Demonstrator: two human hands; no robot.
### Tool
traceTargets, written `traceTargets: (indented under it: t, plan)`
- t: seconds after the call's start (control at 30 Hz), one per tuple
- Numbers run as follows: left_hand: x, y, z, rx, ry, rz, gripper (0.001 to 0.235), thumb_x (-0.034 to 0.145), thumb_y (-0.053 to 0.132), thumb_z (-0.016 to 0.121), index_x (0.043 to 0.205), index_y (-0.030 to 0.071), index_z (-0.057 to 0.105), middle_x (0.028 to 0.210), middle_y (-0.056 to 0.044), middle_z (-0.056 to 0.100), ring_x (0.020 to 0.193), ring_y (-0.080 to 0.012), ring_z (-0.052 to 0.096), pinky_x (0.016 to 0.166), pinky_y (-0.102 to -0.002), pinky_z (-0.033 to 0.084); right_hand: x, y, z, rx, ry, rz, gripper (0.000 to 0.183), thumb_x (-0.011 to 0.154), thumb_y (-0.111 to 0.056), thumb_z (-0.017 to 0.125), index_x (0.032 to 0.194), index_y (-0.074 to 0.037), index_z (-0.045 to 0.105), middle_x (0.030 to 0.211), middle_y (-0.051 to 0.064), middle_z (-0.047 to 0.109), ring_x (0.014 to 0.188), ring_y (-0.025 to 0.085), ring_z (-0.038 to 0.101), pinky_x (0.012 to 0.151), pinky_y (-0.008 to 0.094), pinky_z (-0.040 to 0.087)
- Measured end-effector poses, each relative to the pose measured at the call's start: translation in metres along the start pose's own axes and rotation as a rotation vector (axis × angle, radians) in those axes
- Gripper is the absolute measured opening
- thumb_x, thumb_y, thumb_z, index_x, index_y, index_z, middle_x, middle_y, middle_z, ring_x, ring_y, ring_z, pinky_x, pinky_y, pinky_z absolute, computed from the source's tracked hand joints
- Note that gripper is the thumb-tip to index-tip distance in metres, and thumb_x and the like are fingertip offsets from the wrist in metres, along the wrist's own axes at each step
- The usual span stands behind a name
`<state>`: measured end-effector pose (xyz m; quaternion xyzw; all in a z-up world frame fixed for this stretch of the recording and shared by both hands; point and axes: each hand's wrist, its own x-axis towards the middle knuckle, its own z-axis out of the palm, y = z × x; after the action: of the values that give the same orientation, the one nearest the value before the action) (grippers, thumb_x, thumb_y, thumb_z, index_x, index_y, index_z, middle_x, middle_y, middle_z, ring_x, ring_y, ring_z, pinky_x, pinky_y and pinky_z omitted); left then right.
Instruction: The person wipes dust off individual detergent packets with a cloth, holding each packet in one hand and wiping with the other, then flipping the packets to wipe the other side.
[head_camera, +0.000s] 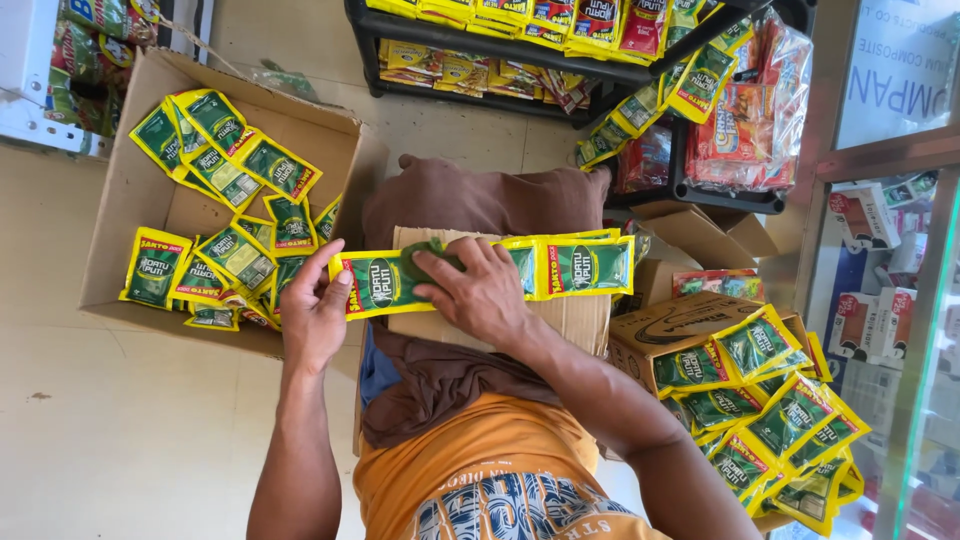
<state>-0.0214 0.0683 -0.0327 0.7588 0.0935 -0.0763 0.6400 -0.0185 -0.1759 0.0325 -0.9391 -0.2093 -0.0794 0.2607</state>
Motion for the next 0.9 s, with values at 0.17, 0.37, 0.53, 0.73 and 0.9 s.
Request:
traceTargets:
  t: [0.17,0.37,0.53,0.73,0.9]
  plan:
    - [0.003,-0.005,0.0,0.025,0.011,-0.011,0.04,0.099,0.007,0.068,0.139,0.008,0.064,0.088,-0.001,0.069,0.079,-0.0058,0.061,0.073,-0.023,0.053,-0.024,0.041,-0.004,-0.168,-0.003,0.111,0.039,0.092,-0.042,0.075,0.124,-0.019,0.073,0.102,0.007,0.058,0.093,0.027,0.058,0.079,0.043,0.047]
    - [0.004,-0.016,-0.002,0.051,0.016,-0.008,0.041,0.099,0.008,0.071,0.14,0.008,0.066,0.085,-0.001,0.064,0.076,-0.0058,0.056,0.071,-0.023,0.05,-0.051,0.073,-0.039,-0.4,0.046,0.225,0.038,0.092,-0.042,0.076,0.122,-0.019,0.074,0.101,0.006,0.059,0.092,0.026,0.058,0.078,0.044,0.044]
    - [0.006,-0.016,-0.001,0.007,0.015,-0.03,0.041,0.097,0.008,0.071,0.138,0.008,0.065,0.086,0.003,0.067,0.076,-0.004,0.058,0.07,-0.021,0.052,-0.076,0.105,-0.069,-0.525,0.118,0.34,0.03,0.092,-0.039,0.078,0.118,-0.022,0.076,0.098,0.006,0.06,0.092,0.026,0.059,0.076,0.045,0.043]
    - [0.0,0.02,0.003,0.401,0.077,0.028,0.043,0.094,0.011,0.075,0.136,0.009,0.069,0.102,-0.01,0.068,0.087,-0.0188,0.066,0.078,-0.032,0.054,-0.102,0.135,-0.094,-0.532,0.243,0.561,0.028,0.096,-0.034,0.079,0.119,-0.018,0.077,0.096,0.008,0.059,0.093,0.029,0.06,0.078,0.046,0.046]
    - [-0.013,0.075,0.051,0.548,0.058,0.538,0.037,0.097,0.015,0.077,0.131,0.007,0.068,0.134,-0.013,0.064,0.128,-0.0313,0.06,0.11,-0.043,0.05,-0.089,0.106,-0.098,-0.319,0.399,0.517,0.03,0.098,-0.026,0.08,0.123,-0.01,0.075,0.099,0.011,0.062,0.094,0.031,0.061,0.083,0.046,0.047]
